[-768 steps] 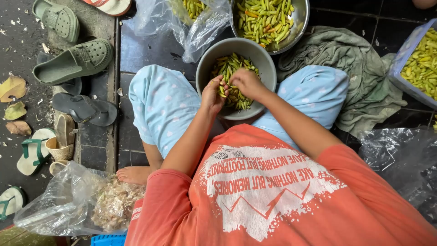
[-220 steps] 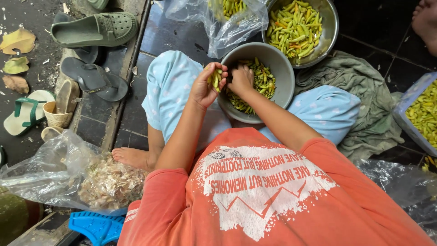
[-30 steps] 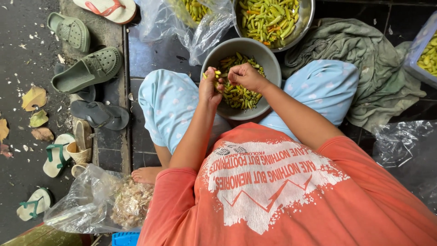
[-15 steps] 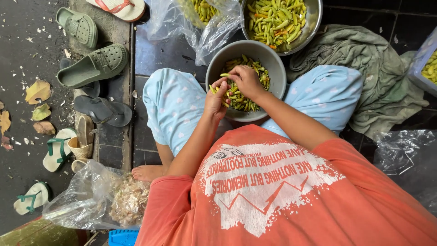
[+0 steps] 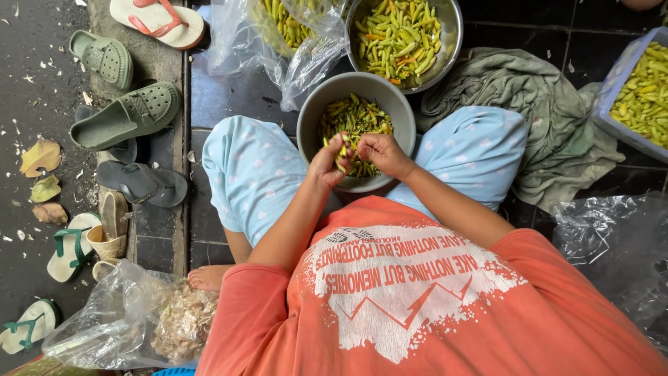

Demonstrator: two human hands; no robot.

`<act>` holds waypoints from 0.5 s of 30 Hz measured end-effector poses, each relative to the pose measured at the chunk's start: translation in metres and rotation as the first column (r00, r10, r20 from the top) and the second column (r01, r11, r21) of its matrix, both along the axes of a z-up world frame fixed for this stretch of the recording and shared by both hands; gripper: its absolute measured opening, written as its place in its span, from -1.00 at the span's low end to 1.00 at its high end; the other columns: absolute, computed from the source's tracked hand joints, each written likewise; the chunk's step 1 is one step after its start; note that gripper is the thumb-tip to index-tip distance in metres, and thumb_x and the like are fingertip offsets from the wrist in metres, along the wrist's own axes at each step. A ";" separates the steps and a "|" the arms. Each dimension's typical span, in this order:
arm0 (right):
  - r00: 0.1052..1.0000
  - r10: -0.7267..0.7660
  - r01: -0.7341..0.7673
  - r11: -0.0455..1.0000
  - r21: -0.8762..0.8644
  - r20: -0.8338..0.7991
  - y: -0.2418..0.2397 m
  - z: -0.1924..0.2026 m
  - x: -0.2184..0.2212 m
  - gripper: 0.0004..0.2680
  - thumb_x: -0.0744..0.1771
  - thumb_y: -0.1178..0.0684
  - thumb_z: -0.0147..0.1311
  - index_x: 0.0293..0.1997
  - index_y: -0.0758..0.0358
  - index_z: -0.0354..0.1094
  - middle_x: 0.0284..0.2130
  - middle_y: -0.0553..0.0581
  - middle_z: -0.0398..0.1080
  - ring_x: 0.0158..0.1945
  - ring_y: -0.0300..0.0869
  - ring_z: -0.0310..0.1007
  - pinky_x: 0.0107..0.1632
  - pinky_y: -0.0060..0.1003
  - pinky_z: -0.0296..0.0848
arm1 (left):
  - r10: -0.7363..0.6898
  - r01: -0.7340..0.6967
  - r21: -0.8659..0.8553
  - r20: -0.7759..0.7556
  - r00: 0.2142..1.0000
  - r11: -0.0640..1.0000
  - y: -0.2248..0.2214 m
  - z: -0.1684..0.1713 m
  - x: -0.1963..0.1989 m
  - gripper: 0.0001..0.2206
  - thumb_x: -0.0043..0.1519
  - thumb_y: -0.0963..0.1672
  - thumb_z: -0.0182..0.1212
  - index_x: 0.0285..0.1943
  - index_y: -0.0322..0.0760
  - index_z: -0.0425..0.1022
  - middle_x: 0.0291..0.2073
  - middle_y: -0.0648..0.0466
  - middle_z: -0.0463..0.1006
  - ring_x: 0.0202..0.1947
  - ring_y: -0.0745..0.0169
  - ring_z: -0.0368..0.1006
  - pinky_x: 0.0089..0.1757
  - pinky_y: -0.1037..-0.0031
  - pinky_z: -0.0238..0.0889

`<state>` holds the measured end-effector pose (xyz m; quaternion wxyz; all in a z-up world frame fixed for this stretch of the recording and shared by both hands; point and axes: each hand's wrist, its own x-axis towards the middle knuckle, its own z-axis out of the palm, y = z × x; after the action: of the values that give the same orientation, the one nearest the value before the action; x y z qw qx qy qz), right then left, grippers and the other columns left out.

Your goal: The person is manually removing the stems from green chilies and placing the cleaned chilies into a bowl.

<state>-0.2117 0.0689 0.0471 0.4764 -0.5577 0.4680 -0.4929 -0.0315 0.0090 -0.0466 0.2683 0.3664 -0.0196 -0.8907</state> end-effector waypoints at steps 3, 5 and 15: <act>0.993 -0.084 0.080 0.996 -0.046 -0.085 0.008 0.025 0.002 -0.89 0.35 0.07 0.29 -0.35 0.20 0.50 -0.53 0.05 0.44 -0.39 -0.19 0.44 -0.21 -0.31 0.41 | -0.030 0.034 -0.044 0.090 0.995 0.998 -0.035 0.028 -0.022 -0.83 0.36 -0.06 0.20 0.05 -0.16 0.48 -0.34 0.04 0.53 -0.38 0.17 0.57 -0.57 0.72 0.35; 0.980 -0.135 0.126 0.990 -0.068 -0.147 0.013 0.020 -0.002 -0.91 0.33 0.10 0.32 -0.33 0.20 0.51 -0.52 0.09 0.46 -0.38 -0.11 0.49 -0.20 -0.26 0.45 | -0.043 0.052 -0.101 0.085 0.995 0.994 -0.070 0.048 -0.063 -0.82 0.31 -0.07 0.26 0.01 -0.18 0.51 -0.34 0.00 0.56 -0.38 0.11 0.59 -0.57 0.64 0.38; 0.797 -0.053 0.014 0.998 -0.069 -0.602 0.022 -0.011 -0.002 -0.95 0.32 0.07 0.21 -0.21 0.10 0.45 -0.28 0.03 0.48 -0.19 -0.03 0.48 -0.17 -0.10 0.41 | 0.031 0.524 -0.638 0.651 0.759 0.565 -0.189 0.133 -0.203 -0.19 0.00 0.17 0.37 0.42 -0.14 0.28 0.38 -0.18 0.33 0.31 -0.19 0.40 0.16 0.09 0.39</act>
<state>-0.2142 0.0909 0.0362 0.2767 -0.6916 0.5896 -0.3122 -0.2346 -0.1803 0.0864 0.2449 0.4610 -0.5488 -0.6529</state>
